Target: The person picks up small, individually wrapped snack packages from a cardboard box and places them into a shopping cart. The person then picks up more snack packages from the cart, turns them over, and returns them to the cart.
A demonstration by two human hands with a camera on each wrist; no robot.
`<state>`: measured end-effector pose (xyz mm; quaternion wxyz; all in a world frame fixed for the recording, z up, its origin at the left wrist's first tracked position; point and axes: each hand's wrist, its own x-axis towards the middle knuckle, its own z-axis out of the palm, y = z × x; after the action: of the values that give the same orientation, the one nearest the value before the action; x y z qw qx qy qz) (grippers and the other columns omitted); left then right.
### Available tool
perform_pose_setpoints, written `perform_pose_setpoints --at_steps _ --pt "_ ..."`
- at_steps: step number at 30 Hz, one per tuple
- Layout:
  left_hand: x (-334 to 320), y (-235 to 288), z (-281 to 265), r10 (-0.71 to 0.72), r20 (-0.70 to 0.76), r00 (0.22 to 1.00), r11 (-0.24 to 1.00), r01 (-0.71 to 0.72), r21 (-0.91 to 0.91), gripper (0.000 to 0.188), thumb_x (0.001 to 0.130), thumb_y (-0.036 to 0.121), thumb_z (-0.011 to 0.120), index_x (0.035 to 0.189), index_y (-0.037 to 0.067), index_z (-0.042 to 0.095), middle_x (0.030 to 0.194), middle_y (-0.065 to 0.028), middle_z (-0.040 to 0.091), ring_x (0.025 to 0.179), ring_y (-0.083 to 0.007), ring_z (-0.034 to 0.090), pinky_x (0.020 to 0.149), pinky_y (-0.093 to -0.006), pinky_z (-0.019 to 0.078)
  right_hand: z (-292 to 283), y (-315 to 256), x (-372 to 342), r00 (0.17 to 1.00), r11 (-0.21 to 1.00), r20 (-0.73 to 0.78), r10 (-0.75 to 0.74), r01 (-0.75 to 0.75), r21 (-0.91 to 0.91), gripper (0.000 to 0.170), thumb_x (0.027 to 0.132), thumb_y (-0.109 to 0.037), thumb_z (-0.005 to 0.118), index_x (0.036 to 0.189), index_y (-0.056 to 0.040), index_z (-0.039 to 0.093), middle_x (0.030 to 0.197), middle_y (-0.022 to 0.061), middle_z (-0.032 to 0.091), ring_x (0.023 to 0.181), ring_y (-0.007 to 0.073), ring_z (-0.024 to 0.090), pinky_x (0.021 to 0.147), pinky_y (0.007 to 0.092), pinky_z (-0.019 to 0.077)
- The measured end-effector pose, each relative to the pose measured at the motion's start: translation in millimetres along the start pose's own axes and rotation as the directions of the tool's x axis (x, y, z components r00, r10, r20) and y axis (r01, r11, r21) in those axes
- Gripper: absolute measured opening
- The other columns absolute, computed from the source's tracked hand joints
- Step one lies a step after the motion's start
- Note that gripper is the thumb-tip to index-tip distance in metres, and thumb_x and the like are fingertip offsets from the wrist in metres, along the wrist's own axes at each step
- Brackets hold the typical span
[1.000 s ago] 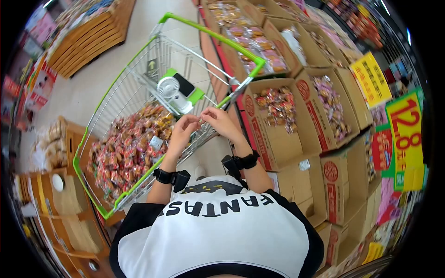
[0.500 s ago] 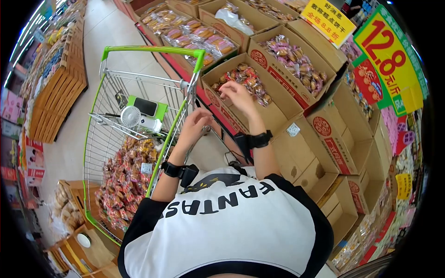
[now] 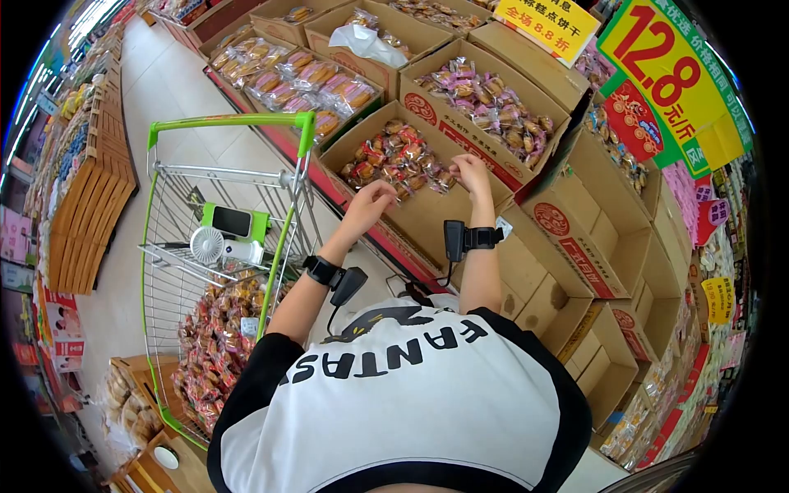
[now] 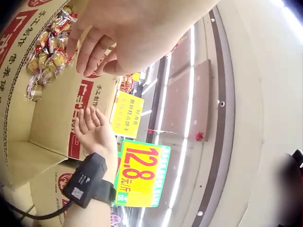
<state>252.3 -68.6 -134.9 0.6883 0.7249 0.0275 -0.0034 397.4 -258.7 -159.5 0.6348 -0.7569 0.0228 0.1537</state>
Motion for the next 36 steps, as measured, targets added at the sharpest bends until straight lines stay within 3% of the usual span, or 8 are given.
perform_pose_setpoints --at_steps 11,16,19,25,26,29,33,36 --pt "69 -93 14 0.045 0.112 0.993 0.86 -0.096 0.502 0.018 0.07 0.014 0.049 0.082 0.001 0.052 0.072 -0.0139 0.056 0.068 -0.0263 0.055 0.06 -0.0328 0.042 2 69 36 0.991 0.992 -0.033 0.126 -0.126 0.009 0.025 0.074 -0.021 0.053 0.093 -0.0045 0.056 0.085 0.0031 0.056 0.077 0.012 0.049 0.065 0.0244 0.0382" --pt "87 -97 13 -0.191 0.112 0.975 0.752 0.072 0.655 0.021 0.07 0.015 0.049 0.086 0.004 0.056 0.083 -0.019 0.052 0.078 -0.0294 0.051 0.068 -0.0353 0.0408 14 108 62 0.985 0.985 -0.043 0.17 -0.168 0.05 0.027 0.074 -0.019 0.052 0.095 -0.003 0.055 0.088 0.0049 0.056 0.078 0.0133 0.049 0.068 0.0248 0.0384" --pt "97 -114 14 -0.116 0.052 0.992 0.642 0.035 0.766 0.021 0.069 0.02 0.048 0.081 0.007 0.058 0.089 -0.0198 0.054 0.094 -0.036 0.045 0.078 -0.0394 0.0387 18 129 74 0.984 0.985 -0.042 0.174 -0.174 -0.009 0.024 0.074 -0.016 0.051 0.093 -0.0019 0.055 0.086 0.0047 0.056 0.077 0.013 0.05 0.068 0.0244 0.0385" --pt "113 -146 13 -0.231 0.193 0.954 0.602 -0.016 0.799 0.026 0.07 0.024 0.047 0.087 0.01 0.059 0.098 -0.0167 0.053 0.109 -0.043 0.026 0.093 -0.05 0.0181 27 115 59 0.959 0.96 -0.08 0.272 -0.265 0.091 0.022 0.071 -0.013 0.054 0.087 0.0008 0.057 0.082 0.0059 0.058 0.075 0.0132 0.052 0.067 0.025 0.0403" --pt "114 -150 13 -0.244 0.238 0.94 0.591 -0.05 0.805 0.029 0.071 0.028 0.045 0.089 0.01 0.059 0.098 -0.0152 0.054 0.109 -0.0442 0.025 0.093 -0.0532 0.0133 30 125 64 0.97 0.971 -0.138 0.202 -0.217 -0.103 0.023 0.071 -0.012 0.054 0.089 0.001 0.057 0.083 0.0069 0.058 0.072 0.0132 0.054 0.065 0.0246 0.0421" --pt "114 -135 23 -0.423 0.226 0.878 0.475 0.002 0.88 0.028 0.074 0.027 0.047 0.098 0.018 0.057 0.105 -0.0091 0.052 0.111 -0.0396 0.025 0.094 -0.0464 0.0186 40 190 97 0.967 0.977 -0.145 0.207 -0.213 -0.023 0.025 0.072 -0.011 0.053 0.093 0.0019 0.055 0.084 0.0084 0.057 0.07 0.0139 0.056 0.064 0.0235 0.0439" --pt "120 -202 13 -0.402 0.288 0.869 0.678 0.07 0.732 0.032 0.075 0.031 0.046 0.1 0.015 0.056 0.104 -0.011 0.052 0.115 -0.0437 0.014 0.097 -0.0485 0.007 38 153 75 0.967 0.964 -0.103 0.233 -0.216 0.154 0.03 0.072 -0.009 0.052 0.099 0.0053 0.051 0.086 0.0113 0.057 0.071 0.0151 0.057 0.063 0.0233 0.0451" --pt "123 -211 16 -0.433 0.234 0.87 0.638 0.112 0.762 0.033 0.075 0.032 0.046 0.1 0.014 0.056 0.101 -0.0119 0.054 0.115 -0.0436 0.014 0.095 -0.0502 0.0053 37 147 74 0.969 0.972 -0.099 0.228 -0.221 0.079 0.031 0.072 -0.009 0.053 0.099 0.0051 0.051 0.088 0.012 0.056 0.072 0.0153 0.057 0.064 0.0237 0.0451"
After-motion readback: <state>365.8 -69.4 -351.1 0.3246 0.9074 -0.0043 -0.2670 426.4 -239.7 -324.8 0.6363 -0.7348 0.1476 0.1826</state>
